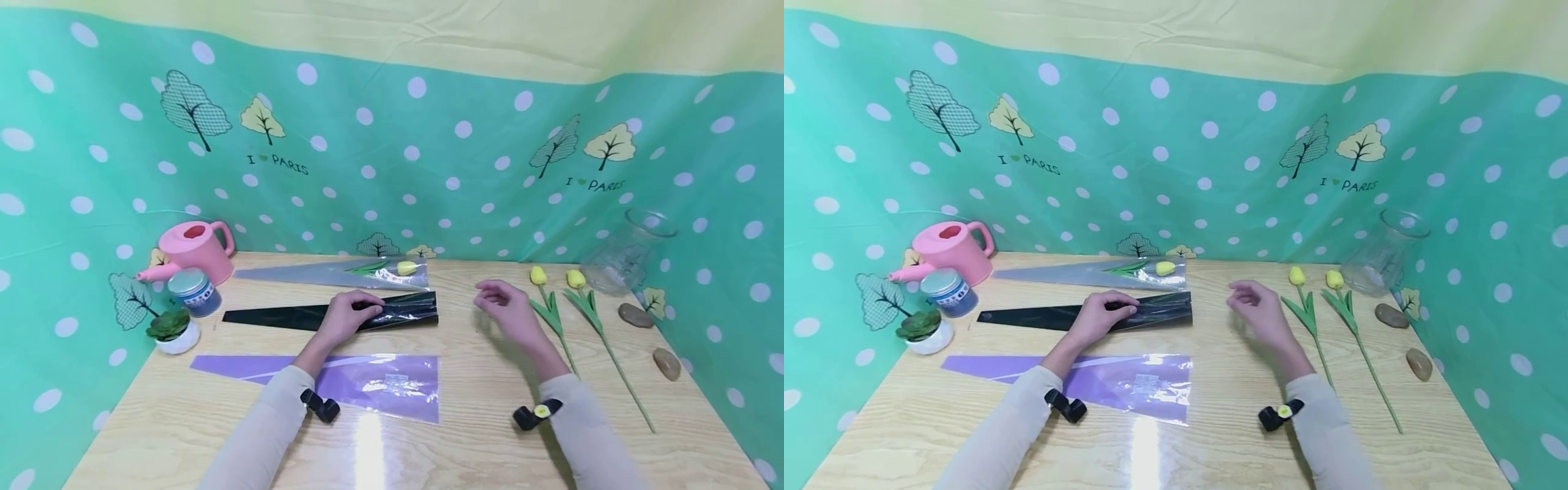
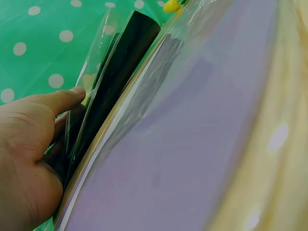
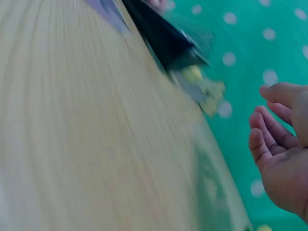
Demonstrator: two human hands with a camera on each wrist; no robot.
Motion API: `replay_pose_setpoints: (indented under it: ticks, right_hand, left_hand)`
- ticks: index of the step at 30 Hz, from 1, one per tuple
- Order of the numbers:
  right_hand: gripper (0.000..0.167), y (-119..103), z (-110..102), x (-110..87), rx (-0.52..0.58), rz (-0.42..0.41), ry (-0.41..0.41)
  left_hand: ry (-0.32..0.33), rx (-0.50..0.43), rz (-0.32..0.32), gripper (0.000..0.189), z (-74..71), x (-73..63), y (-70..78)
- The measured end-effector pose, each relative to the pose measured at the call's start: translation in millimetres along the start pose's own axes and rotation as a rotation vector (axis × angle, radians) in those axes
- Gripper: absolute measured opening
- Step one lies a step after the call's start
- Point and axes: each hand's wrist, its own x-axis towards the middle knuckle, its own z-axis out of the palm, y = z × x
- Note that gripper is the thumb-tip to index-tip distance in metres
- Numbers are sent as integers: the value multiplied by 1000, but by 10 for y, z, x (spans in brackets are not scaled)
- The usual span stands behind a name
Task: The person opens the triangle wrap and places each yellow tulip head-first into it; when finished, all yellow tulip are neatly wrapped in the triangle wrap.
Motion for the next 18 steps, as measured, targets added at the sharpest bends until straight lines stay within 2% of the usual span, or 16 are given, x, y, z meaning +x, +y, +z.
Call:
replay_pose_setpoints:
  ticks: [5, 11, 18]
  right_hand:
    - [50, 234, -414, -226, 41, 80, 52]
    - [49, 440, -841, -546, 85, 136, 114]
    - [52, 666, -1163, -791, -32, 178, 126]
  left_hand:
    - [-4, -3, -8, 12, -8, 0, 0]
    - [-6, -2, -3, 12, 4, 9, 2]
    - [-8, 6, -16, 12, -6, -1, 3]
